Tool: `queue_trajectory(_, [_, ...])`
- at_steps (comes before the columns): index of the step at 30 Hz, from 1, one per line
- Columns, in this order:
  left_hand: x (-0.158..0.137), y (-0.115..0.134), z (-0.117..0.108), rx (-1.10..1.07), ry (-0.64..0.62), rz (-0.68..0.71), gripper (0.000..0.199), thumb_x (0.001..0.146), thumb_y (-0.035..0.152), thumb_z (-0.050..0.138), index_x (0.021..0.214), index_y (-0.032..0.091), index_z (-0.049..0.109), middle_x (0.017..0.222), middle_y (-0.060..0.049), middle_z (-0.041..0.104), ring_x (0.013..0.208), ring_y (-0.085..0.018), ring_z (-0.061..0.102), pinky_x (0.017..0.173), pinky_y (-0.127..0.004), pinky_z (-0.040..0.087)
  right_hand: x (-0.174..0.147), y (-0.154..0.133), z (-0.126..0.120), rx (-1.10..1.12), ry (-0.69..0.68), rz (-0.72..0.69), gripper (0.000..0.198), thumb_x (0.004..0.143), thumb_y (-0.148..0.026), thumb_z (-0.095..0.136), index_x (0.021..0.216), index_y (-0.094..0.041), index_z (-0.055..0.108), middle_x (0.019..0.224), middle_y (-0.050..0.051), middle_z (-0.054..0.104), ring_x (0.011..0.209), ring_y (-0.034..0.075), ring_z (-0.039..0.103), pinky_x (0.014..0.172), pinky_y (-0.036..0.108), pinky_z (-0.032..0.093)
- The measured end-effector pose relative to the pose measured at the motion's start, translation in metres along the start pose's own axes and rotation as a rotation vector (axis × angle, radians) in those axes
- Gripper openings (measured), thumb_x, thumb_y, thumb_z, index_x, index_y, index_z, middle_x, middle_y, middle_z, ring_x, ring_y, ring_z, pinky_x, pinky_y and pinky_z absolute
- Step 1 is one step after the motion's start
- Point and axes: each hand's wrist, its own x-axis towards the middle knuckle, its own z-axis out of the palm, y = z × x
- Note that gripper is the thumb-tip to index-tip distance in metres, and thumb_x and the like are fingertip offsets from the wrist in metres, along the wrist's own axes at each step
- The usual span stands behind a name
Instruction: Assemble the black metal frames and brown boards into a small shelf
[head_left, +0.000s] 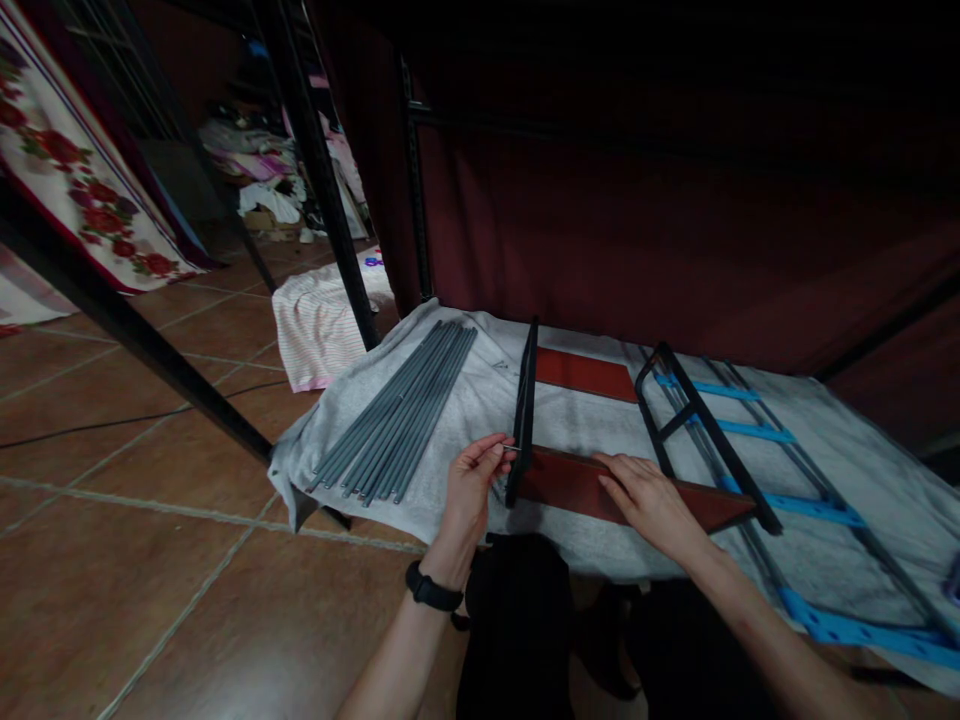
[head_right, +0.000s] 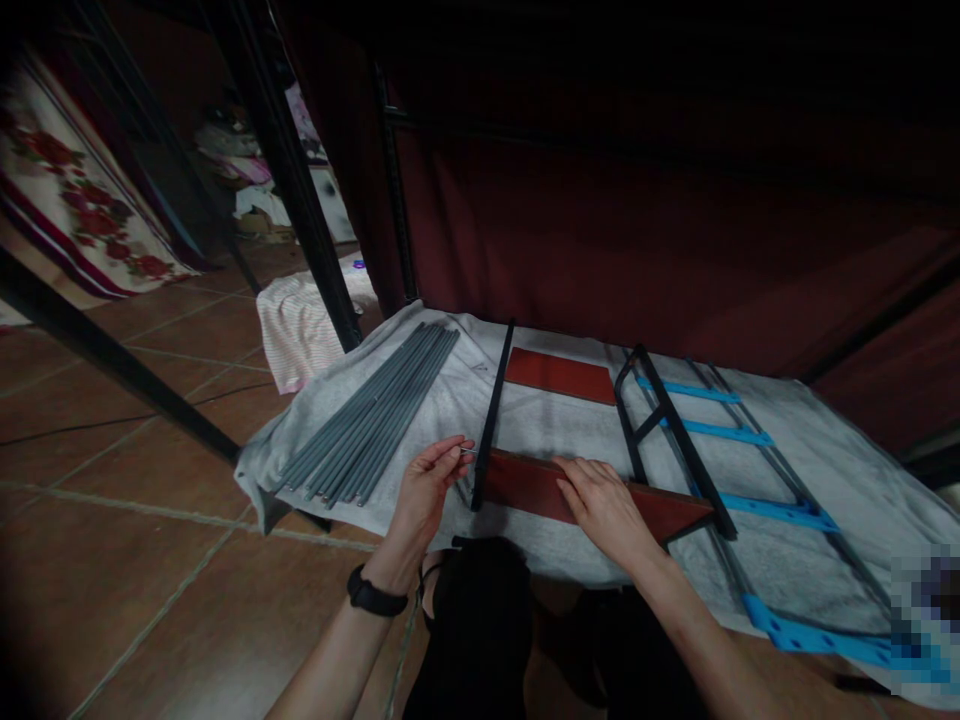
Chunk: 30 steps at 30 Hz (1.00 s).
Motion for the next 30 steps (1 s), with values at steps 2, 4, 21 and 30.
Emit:
queue_trajectory(2, [0.000, 0.001, -0.001, 0.085, 0.006, 0.036, 0.027, 0.070, 0.025, 0.079, 0.094, 0.014, 0.076, 0.093, -0.010, 0.075, 0.074, -0.014, 0.066, 0.067, -0.024, 0.050, 0.000, 0.000, 0.000, 0.002, 0.006, -0.003, 0.034, 0.100, -0.029, 0.040, 0.130, -0.022, 0.054, 0.110, 0.008, 0.069, 0.104, 0.024, 0.064, 0.094, 0.043, 0.048])
queue_trajectory(4, [-0.001, 0.003, -0.001, 0.162, 0.018, 0.077, 0.025, 0.070, 0.025, 0.079, 0.093, 0.014, 0.078, 0.087, -0.008, 0.075, 0.072, -0.013, 0.064, 0.066, -0.023, 0.048, 0.000, 0.000, 0.000, 0.004, 0.008, -0.002, 0.034, 0.100, -0.030, 0.040, 0.130, -0.023, 0.054, 0.110, 0.008, 0.069, 0.103, 0.024, 0.064, 0.094, 0.043, 0.048])
queue_trajectory(21, [0.011, 0.012, -0.004, 0.303, -0.037, 0.103, 0.025, 0.067, 0.026, 0.081, 0.089, 0.014, 0.079, 0.077, -0.006, 0.074, 0.070, -0.015, 0.065, 0.071, -0.027, 0.051, 0.001, -0.005, -0.007, 0.052, 0.007, 0.009, 0.033, 0.100, -0.027, 0.041, 0.128, -0.023, 0.057, 0.107, 0.007, 0.069, 0.100, 0.023, 0.065, 0.093, 0.042, 0.050])
queue_trajectory(30, [0.009, 0.015, -0.007, 0.325, -0.032, 0.051, 0.027, 0.065, 0.028, 0.083, 0.088, 0.015, 0.078, 0.078, -0.007, 0.075, 0.071, -0.015, 0.066, 0.070, -0.026, 0.051, 0.000, -0.007, -0.008, 0.066, 0.030, 0.001, 0.033, 0.099, -0.025, 0.043, 0.127, -0.023, 0.059, 0.109, 0.008, 0.070, 0.100, 0.023, 0.066, 0.093, 0.042, 0.050])
